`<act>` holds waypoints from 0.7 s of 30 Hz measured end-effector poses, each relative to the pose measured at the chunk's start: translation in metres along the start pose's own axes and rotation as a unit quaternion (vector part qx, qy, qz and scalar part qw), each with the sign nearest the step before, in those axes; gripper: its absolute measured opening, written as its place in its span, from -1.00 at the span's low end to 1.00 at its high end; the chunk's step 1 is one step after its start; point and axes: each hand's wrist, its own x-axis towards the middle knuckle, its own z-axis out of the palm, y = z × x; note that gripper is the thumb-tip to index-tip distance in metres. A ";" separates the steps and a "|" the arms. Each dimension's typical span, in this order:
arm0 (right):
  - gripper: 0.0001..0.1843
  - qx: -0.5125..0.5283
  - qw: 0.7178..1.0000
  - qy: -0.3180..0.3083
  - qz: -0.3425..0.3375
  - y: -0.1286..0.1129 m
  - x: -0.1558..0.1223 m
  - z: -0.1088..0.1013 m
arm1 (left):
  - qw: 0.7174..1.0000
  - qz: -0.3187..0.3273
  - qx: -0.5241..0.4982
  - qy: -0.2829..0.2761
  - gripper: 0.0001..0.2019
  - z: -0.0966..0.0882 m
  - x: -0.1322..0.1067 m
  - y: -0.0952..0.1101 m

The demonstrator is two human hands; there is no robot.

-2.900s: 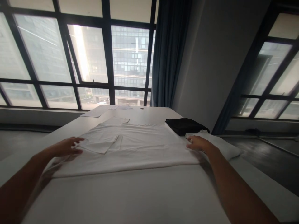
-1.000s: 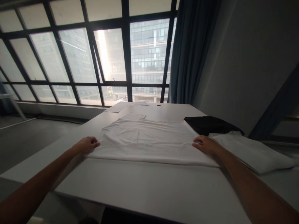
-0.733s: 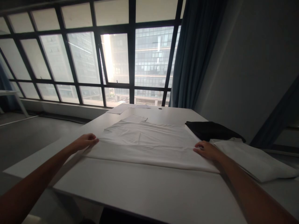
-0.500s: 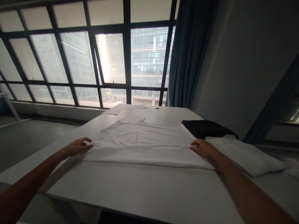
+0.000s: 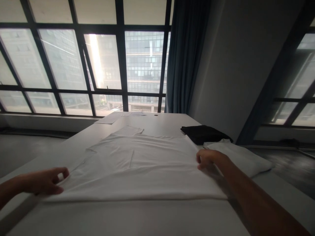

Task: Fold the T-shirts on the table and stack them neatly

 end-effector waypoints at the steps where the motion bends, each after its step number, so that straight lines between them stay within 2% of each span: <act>1: -0.63 0.013 1.000 -0.024 0.011 0.002 0.003 -0.002 | 0.998 -0.011 -0.005 -0.061 -0.56 -0.004 -0.001 -0.004; 2: -0.62 0.029 0.999 -0.037 0.022 0.004 0.008 -0.003 | 0.995 -0.017 -0.005 -0.101 -0.56 -0.009 0.001 -0.005; 3: -0.61 0.043 0.998 -0.036 0.032 0.004 0.013 -0.006 | 0.993 -0.015 0.002 -0.116 -0.55 -0.014 0.007 -0.002; 4: -0.61 0.044 0.998 -0.017 0.034 0.003 0.020 -0.009 | 0.995 -0.006 0.020 -0.101 -0.53 -0.019 0.015 0.004; 6: -0.67 0.019 0.998 0.054 0.013 -0.004 0.034 -0.015 | 0.996 0.037 0.076 -0.038 -0.47 -0.026 0.041 0.028; 9: -0.79 -0.029 0.990 0.131 -0.039 -0.021 0.055 -0.021 | 0.981 0.097 0.152 0.078 -0.46 -0.029 0.093 0.079; 12: -0.75 -0.033 0.985 0.155 -0.074 -0.034 0.074 -0.018 | 0.967 0.101 0.203 0.119 -0.51 -0.023 0.143 0.125; 14: -0.68 -0.034 0.981 0.168 -0.093 -0.037 0.086 -0.013 | 0.965 0.105 0.195 0.140 -0.52 -0.017 0.172 0.147; 18: -0.65 -0.054 0.970 0.193 -0.136 -0.031 0.112 -0.006 | 0.973 0.085 0.143 0.157 -0.52 -0.005 0.225 0.175; 21: -0.61 -0.061 0.972 0.188 -0.130 -0.023 0.130 -0.004 | 0.977 0.070 0.111 0.166 -0.50 0.004 0.262 0.191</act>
